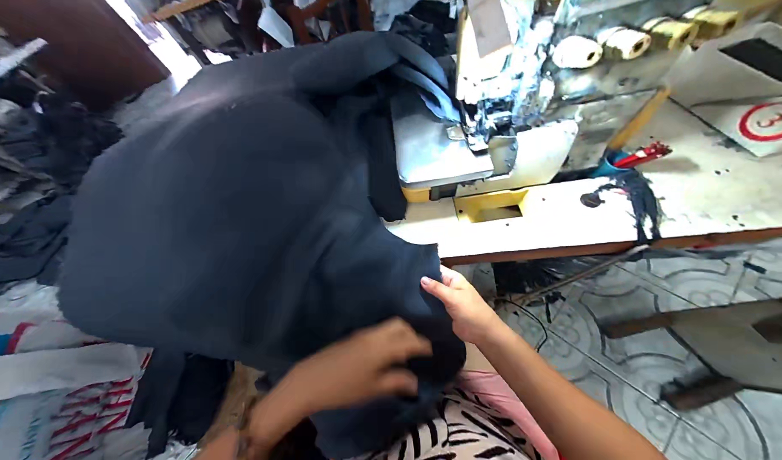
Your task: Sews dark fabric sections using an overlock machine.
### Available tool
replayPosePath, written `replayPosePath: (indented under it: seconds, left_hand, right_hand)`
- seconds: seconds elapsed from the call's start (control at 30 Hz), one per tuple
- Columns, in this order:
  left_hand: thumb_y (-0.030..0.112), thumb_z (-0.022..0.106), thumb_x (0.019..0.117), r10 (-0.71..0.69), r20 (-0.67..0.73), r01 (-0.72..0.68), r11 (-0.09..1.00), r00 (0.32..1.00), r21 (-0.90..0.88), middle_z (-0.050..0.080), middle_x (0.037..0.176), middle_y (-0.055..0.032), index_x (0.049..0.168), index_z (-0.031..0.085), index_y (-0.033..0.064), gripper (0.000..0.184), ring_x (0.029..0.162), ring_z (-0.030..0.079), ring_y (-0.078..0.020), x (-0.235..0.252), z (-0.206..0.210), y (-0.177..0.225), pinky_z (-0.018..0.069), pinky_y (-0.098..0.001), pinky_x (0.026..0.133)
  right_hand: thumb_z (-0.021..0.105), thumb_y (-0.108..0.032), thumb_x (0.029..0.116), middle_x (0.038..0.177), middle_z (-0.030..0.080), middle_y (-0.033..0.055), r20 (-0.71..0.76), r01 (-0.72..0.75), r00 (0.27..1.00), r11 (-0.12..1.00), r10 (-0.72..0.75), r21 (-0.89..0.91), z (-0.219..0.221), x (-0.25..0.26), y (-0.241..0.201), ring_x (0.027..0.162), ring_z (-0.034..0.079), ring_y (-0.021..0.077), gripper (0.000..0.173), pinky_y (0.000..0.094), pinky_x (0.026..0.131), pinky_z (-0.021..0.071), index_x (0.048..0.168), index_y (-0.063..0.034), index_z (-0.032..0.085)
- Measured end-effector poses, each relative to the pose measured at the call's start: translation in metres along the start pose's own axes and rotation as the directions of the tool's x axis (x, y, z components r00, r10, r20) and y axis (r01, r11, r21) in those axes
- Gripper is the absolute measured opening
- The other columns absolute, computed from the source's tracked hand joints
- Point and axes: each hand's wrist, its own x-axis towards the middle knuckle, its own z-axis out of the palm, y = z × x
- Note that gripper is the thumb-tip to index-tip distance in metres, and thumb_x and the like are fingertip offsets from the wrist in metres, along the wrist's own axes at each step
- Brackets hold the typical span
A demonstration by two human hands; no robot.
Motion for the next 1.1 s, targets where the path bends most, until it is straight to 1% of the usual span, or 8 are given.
replayPosePath:
  seconds: [0.1,0.2,0.37,0.57,0.7,0.8,0.93,1.1]
  left_hand:
    - [0.036,0.06,0.1009,0.069,-0.355,0.025,0.967,0.932,0.255,0.07,0.122,-0.011,0.128,0.069,0.0069,0.041,0.115,0.064,-0.0272,0.058,-0.038,-0.043,0.0511,-0.0475,0.099]
    - [0.036,0.057,0.1023,0.177,-0.351,-0.119,0.977,0.92,0.18,0.07,0.122,-0.0097,0.128,0.069,0.0043,0.043,0.118,0.062,-0.025,0.105,-0.045,-0.069,0.0469,-0.0485,0.105]
    - [0.02,0.067,0.0949,0.23,-0.402,-0.254,0.967,0.886,-0.007,0.074,0.087,-0.0012,0.09,0.077,0.005,0.018,0.086,0.066,-0.007,0.133,-0.029,-0.079,0.0521,-0.0301,0.086]
    - [0.011,0.069,0.093,0.21,-0.457,-0.283,0.954,0.865,-0.098,0.073,0.086,-0.0031,0.088,0.075,0.0006,0.013,0.084,0.068,-0.0034,0.129,-0.025,-0.077,0.0562,-0.0223,0.081]
    - [0.019,0.069,0.0952,0.29,-0.461,-0.376,0.921,0.839,-0.105,0.068,0.081,-0.0027,0.09,0.072,-0.0019,0.022,0.077,0.063,-0.0006,0.116,-0.018,-0.064,0.0537,-0.0172,0.073]
    - [0.035,0.074,0.0925,0.244,-0.351,-0.275,0.961,0.904,-0.04,0.071,0.084,-0.0025,0.096,0.071,0.0009,0.034,0.08,0.066,-0.0018,0.088,-0.011,-0.048,0.057,-0.0209,0.074]
    - [0.022,0.072,0.0932,-0.018,-0.315,0.069,0.986,0.949,0.151,0.074,0.09,-0.0065,0.099,0.074,0.0064,0.017,0.083,0.073,-0.0193,0.045,0.016,-0.051,0.061,-0.0447,0.075]
    - [0.013,0.068,0.096,-0.488,-0.224,0.509,0.859,0.844,0.048,0.075,0.105,-0.0147,0.109,0.075,0.0058,0.016,0.1,0.072,-0.0348,-0.02,0.033,-0.082,0.0543,-0.0638,0.089]
  right_hand:
    - [0.044,-0.003,0.1052,0.099,0.071,0.0026,-0.02,0.092,0.995,0.994,-0.093,-0.05,-0.006,-0.011,0.013,0.09,0.07,0.006,0.021,0.0263,0.085,0.0593,0.121,0.0007,0.057]
    - [0.045,-0.005,0.1052,0.099,0.072,0.0019,-0.022,0.167,0.985,0.98,-0.171,-0.108,-0.018,-0.017,0.011,0.091,0.07,0.0051,0.021,0.0258,0.086,0.0593,0.12,0.0,0.059]
    - [0.045,-0.005,0.1047,0.094,0.072,-0.0014,-0.007,0.194,0.98,0.967,-0.198,-0.167,-0.046,-0.021,0.001,0.087,0.07,0.0029,0.02,0.0241,0.084,0.0594,0.114,-0.0016,0.063]
    - [0.052,-0.011,0.1042,0.091,0.072,-0.0047,0.06,0.214,0.977,0.956,-0.206,-0.202,-0.046,-0.007,-0.003,0.086,0.068,0.0,0.016,0.0221,0.083,0.0582,0.108,-0.0057,0.066]
    - [0.053,-0.009,0.1028,0.091,0.069,-0.0066,0.105,0.398,0.915,0.832,-0.389,-0.387,-0.041,-0.012,-0.007,0.088,0.063,-0.0071,0.018,0.0154,0.084,0.0532,0.103,-0.003,0.069]
    - [0.05,-0.012,0.1019,0.087,0.067,-0.008,0.24,0.578,0.81,0.661,-0.535,-0.478,-0.05,-0.036,-0.027,0.084,0.062,-0.0072,0.021,0.0152,0.079,0.0535,0.097,-0.0069,0.069]
    - [0.053,-0.04,0.1048,0.09,0.065,-0.0202,0.167,0.623,0.75,0.6,-0.64,-0.501,-0.067,-0.079,-0.071,0.081,0.059,-0.0098,0.021,0.0117,0.07,0.0508,0.102,-0.0298,0.07]
    - [0.048,-0.017,0.105,0.101,0.07,-0.0239,-0.104,0.549,0.681,0.598,-0.725,-0.584,-0.087,-0.118,-0.092,0.093,0.064,-0.0098,0.03,0.0121,0.081,0.0543,0.107,-0.034,0.072]
